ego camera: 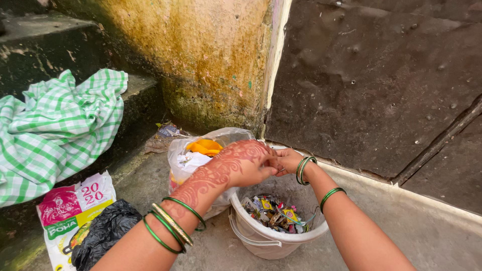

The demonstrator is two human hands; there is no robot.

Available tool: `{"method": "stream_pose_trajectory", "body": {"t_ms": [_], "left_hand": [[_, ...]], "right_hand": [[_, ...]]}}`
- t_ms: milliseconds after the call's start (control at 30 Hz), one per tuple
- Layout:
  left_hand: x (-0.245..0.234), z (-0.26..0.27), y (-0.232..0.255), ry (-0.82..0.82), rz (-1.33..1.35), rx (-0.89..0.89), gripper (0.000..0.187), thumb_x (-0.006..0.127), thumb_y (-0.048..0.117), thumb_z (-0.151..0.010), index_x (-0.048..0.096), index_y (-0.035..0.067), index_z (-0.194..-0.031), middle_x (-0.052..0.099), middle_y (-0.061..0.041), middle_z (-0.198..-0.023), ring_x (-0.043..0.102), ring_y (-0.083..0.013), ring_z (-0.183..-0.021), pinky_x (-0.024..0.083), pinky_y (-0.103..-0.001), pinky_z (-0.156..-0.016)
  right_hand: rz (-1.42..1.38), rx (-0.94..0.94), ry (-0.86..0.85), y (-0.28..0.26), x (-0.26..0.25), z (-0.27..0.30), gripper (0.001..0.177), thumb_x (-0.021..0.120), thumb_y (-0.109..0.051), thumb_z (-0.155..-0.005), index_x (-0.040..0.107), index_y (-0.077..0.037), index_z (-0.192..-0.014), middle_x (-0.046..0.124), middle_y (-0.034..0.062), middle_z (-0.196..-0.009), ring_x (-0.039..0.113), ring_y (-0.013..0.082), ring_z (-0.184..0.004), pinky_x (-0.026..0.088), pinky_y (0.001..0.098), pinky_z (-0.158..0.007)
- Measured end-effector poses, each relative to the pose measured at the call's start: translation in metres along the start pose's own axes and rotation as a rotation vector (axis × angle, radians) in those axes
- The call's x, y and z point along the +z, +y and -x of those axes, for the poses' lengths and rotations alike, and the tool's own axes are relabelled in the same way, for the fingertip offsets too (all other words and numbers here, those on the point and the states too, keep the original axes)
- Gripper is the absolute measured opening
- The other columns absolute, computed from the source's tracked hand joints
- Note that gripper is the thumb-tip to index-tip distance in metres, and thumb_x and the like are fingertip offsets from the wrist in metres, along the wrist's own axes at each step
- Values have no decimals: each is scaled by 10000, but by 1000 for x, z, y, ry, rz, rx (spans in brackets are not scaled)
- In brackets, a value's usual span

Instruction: The person sorts household waste by picking items from a plastic bag and placing them into a white bucket, then empties the bucket back into the bag.

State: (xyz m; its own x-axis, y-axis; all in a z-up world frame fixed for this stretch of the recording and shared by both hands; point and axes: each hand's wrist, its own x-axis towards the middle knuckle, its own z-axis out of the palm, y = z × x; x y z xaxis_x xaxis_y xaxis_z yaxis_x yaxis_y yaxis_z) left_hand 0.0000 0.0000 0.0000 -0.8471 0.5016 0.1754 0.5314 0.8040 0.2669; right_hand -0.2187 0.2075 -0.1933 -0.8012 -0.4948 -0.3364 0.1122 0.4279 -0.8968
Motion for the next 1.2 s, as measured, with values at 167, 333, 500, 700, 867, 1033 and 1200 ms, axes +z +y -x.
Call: {"method": "stream_pose_trajectory", "body": {"t_ms": [167, 333, 500, 700, 867, 1033, 1200], "left_hand": [[48, -8, 8, -167, 60, 49, 230, 699, 338, -852, 786, 190, -1006, 754, -92, -1040, 707, -282, -1026, 542, -435, -920], [103, -4, 10, -232, 37, -48, 226, 705, 315, -850, 774, 182, -1020, 736, -86, -1087, 699, -293, -1055, 537, -462, -919], [131, -8, -4, -327, -57, -209, 342, 725, 323, -865, 723, 133, -1149, 650, -119, -1267, 626, -309, -1198, 512, -465, -982], [147, 5, -18, -291, -36, -214, 477, 733, 329, -867, 639, 145, -1297, 618, -123, -1323, 573, -310, -1270, 479, -469, -1023], [150, -1, -20, -322, -13, -304, 474, 730, 356, -884, 638, 155, -1305, 613, -118, -1334, 573, -306, -1279, 476, -464, -1038], [161, -7, -21, -362, -28, -370, 457, 722, 367, -895, 646, 148, -1289, 616, -109, -1344, 587, -303, -1270, 491, -469, -1025], [176, -3, -19, -314, 30, -381, 351, 693, 337, -895, 708, 150, -1192, 686, -125, -1226, 642, -321, -1186, 508, -467, -989]], "right_hand": [[90, -44, -125, 45, -14, -25, 234, 749, -232, -901, 712, -76, -1073, 726, 42, -920, 699, 152, -774, 586, 323, -677], [338, 131, -98, 33, 1, 0, 305, 667, -372, -942, 743, -151, -1138, 749, -24, -1005, 721, 123, -869, 570, 305, -753], [450, 192, -125, 29, 9, 10, 357, 684, -414, -928, 722, -160, -1175, 768, -22, -1069, 726, 144, -951, 571, 318, -794], [484, 183, -152, 54, 13, -2, 370, 713, -379, -905, 723, -109, -1158, 769, 28, -1062, 736, 166, -894, 551, 350, -725], [719, 141, -262, 72, 21, -11, 338, 734, -358, -889, 764, -111, -1117, 791, 65, -1038, 732, 194, -896, 573, 360, -769], [958, 191, -281, 74, 30, -4, 378, 770, -378, -857, 764, -195, -1187, 764, 46, -1170, 698, 229, -1092, 545, 399, -934], [1056, 135, -311, 68, 23, 1, 426, 753, -416, -858, 746, -205, -1228, 725, 46, -1260, 675, 262, -1160, 527, 409, -988]]}}
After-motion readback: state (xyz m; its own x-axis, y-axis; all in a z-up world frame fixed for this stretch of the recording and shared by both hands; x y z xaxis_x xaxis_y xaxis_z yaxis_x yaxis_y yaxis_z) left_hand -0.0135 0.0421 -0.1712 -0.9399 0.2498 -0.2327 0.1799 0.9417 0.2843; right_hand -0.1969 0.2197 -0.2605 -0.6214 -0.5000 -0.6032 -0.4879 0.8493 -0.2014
